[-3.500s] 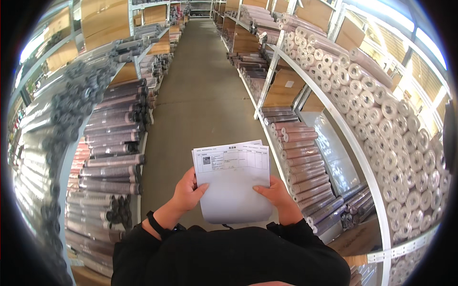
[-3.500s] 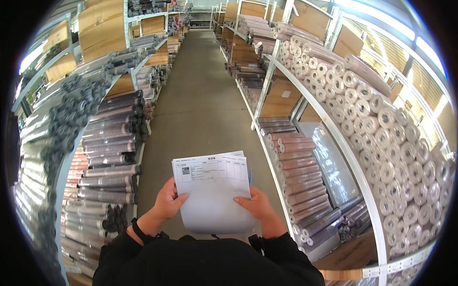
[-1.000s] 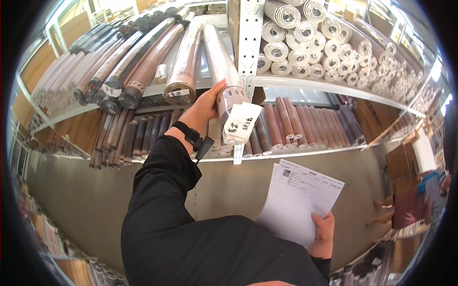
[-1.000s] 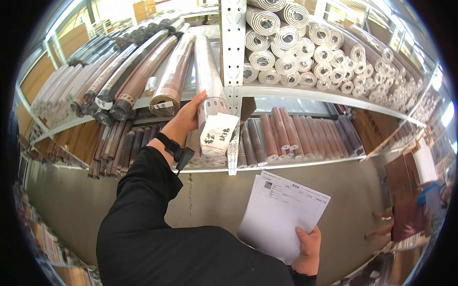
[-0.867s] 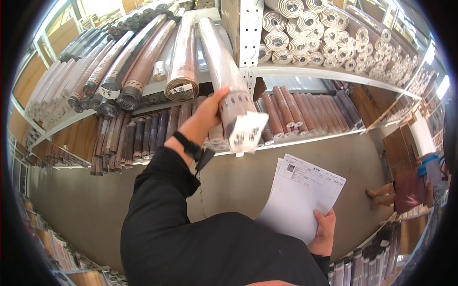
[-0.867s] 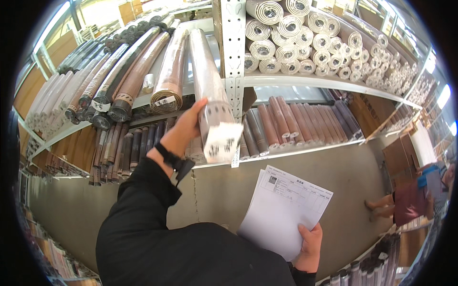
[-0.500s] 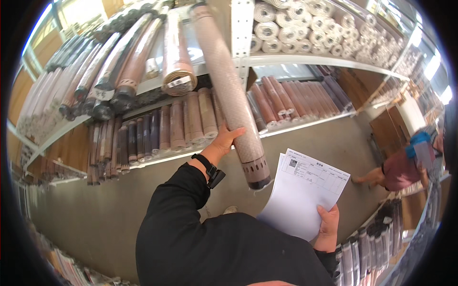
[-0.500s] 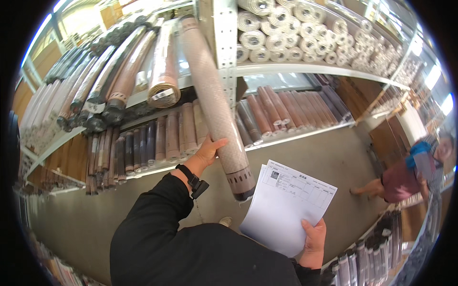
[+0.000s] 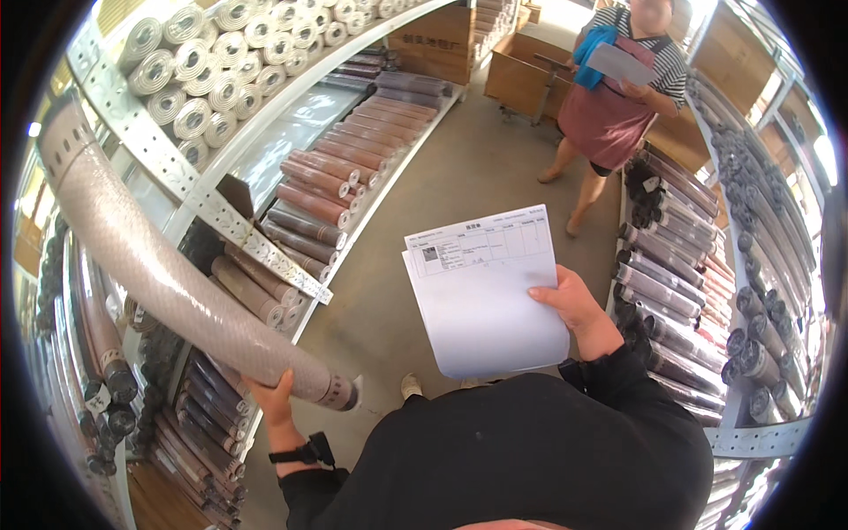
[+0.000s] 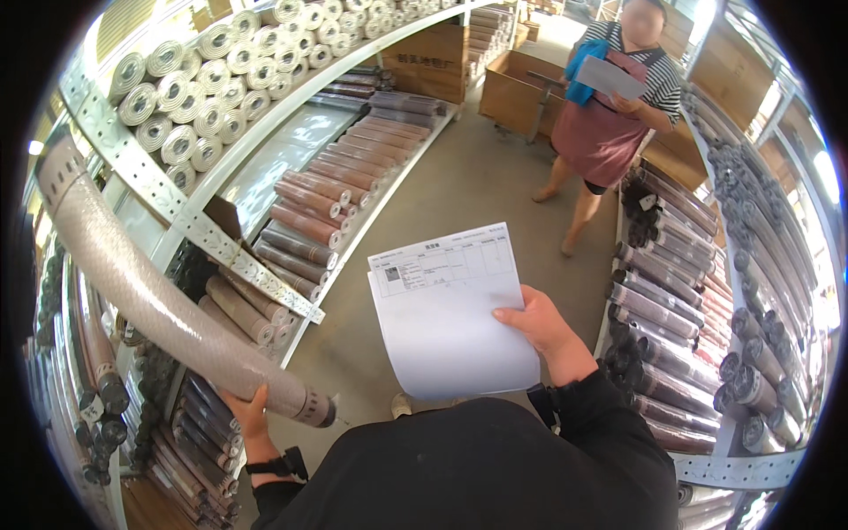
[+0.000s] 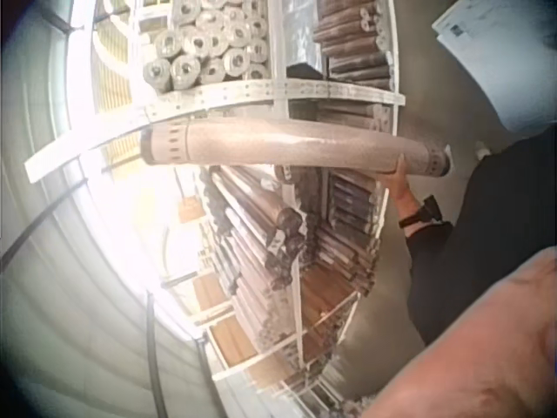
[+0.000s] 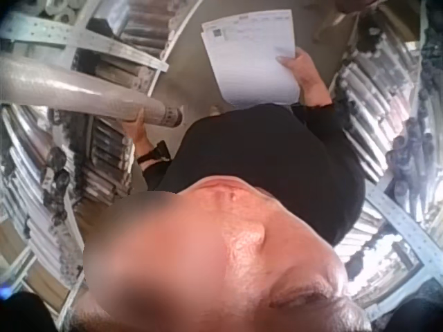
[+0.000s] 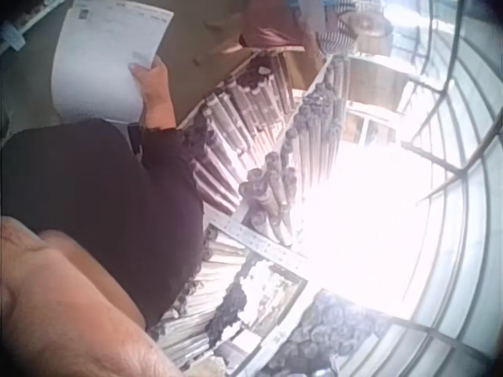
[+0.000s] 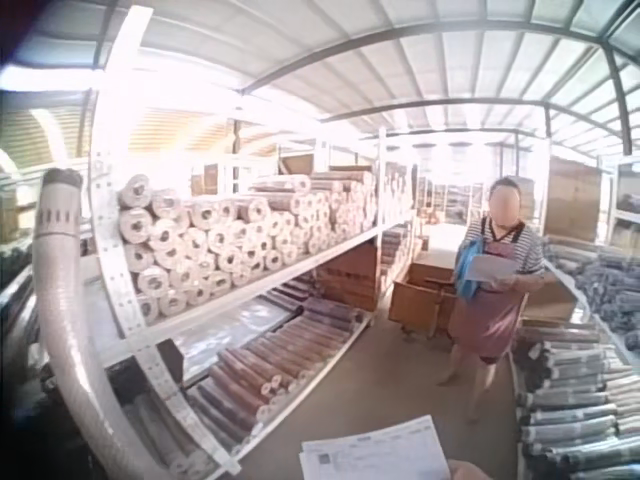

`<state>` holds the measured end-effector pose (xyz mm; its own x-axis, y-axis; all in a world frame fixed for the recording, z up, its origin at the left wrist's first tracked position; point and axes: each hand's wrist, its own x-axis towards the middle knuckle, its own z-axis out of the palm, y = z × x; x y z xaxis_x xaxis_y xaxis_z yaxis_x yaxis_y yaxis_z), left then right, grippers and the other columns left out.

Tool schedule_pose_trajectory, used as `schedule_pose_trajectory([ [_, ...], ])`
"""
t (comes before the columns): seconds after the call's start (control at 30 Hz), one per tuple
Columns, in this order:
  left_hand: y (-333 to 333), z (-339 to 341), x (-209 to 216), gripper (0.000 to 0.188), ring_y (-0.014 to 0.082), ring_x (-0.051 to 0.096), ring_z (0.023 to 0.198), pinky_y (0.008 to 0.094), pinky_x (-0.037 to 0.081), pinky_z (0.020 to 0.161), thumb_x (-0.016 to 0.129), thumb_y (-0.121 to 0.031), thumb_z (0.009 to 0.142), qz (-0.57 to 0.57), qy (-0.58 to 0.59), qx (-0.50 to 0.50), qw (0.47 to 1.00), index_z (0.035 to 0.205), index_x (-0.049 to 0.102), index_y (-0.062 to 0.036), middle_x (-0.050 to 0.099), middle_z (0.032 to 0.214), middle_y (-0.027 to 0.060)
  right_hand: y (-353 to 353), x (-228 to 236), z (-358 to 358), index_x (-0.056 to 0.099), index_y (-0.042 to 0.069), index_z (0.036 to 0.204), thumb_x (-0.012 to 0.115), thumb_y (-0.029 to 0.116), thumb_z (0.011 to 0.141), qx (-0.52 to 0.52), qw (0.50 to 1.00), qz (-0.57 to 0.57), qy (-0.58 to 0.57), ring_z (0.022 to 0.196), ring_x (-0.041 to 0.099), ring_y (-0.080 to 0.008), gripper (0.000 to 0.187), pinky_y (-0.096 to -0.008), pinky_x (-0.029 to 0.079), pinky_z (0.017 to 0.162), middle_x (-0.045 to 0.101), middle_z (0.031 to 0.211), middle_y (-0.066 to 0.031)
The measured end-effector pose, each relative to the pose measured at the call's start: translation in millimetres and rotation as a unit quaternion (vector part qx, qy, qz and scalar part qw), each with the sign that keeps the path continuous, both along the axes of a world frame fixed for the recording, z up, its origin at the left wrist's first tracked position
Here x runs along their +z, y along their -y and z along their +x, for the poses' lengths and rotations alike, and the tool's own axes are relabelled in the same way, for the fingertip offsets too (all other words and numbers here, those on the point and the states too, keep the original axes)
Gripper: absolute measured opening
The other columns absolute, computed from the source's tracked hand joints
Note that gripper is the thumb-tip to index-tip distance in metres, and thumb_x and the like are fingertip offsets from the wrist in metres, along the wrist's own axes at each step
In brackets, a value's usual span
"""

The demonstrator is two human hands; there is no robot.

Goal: Picking specific rolls of material from warehouse shelves according to a printed list.

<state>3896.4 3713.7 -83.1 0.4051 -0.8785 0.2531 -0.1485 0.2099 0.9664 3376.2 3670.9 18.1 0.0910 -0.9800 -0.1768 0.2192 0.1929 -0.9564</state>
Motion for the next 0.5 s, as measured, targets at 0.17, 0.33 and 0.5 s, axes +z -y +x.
schedule_pose_trajectory([
  [0.17, -27.6, -39.1, 29.0, 0.091, 0.0252, 0.043, 0.117, 0.0404, 0.034, 0.101, 0.079, -0.009, 0.06, -0.002, 0.162, 0.024, 0.986, 0.134, 0.027, 0.0002, 0.042, 0.125, 0.0147, -0.1, -4.6, -36.0, 0.054, -0.003, 0.118, 0.061, 0.002, 0.08, -0.013, 1.0, 0.002, 0.01, 0.098, 0.06, -0.0196, 0.039, -0.0336, 0.048, 0.088, 0.061, 0.111, -0.0118],
  [0.33, 38.7, -117.3, 26.9, 0.096, 0.0254, 0.046, 0.115, 0.0394, 0.039, 0.096, 0.081, -0.004, 0.055, -0.019, 0.041, -0.142, 0.989, 0.135, 0.027, -0.0016, 0.044, 0.124, 0.0129, -11.1, -12.7, -61.8, 0.054, -0.004, 0.116, 0.062, 0.002, 0.078, -0.047, 0.998, -0.002, 0.05, 0.095, 0.061, -0.0204, 0.04, -0.0336, 0.049, 0.085, 0.061, 0.11, -0.0129],
  [0.5, 123.9, -221.7, 65.6, 0.096, 0.0238, 0.048, 0.115, 0.0371, 0.039, 0.098, 0.081, -0.006, 0.055, 0.017, 0.006, -0.296, 0.955, 0.136, 0.029, 0.0003, 0.048, 0.124, 0.0128, -34.4, -29.4, -96.5, 0.053, -0.005, 0.117, 0.062, 0.002, 0.078, -0.087, 0.995, -0.022, 0.042, 0.096, 0.06, -0.0207, 0.041, -0.0336, 0.049, 0.085, 0.061, 0.11, -0.0132],
])
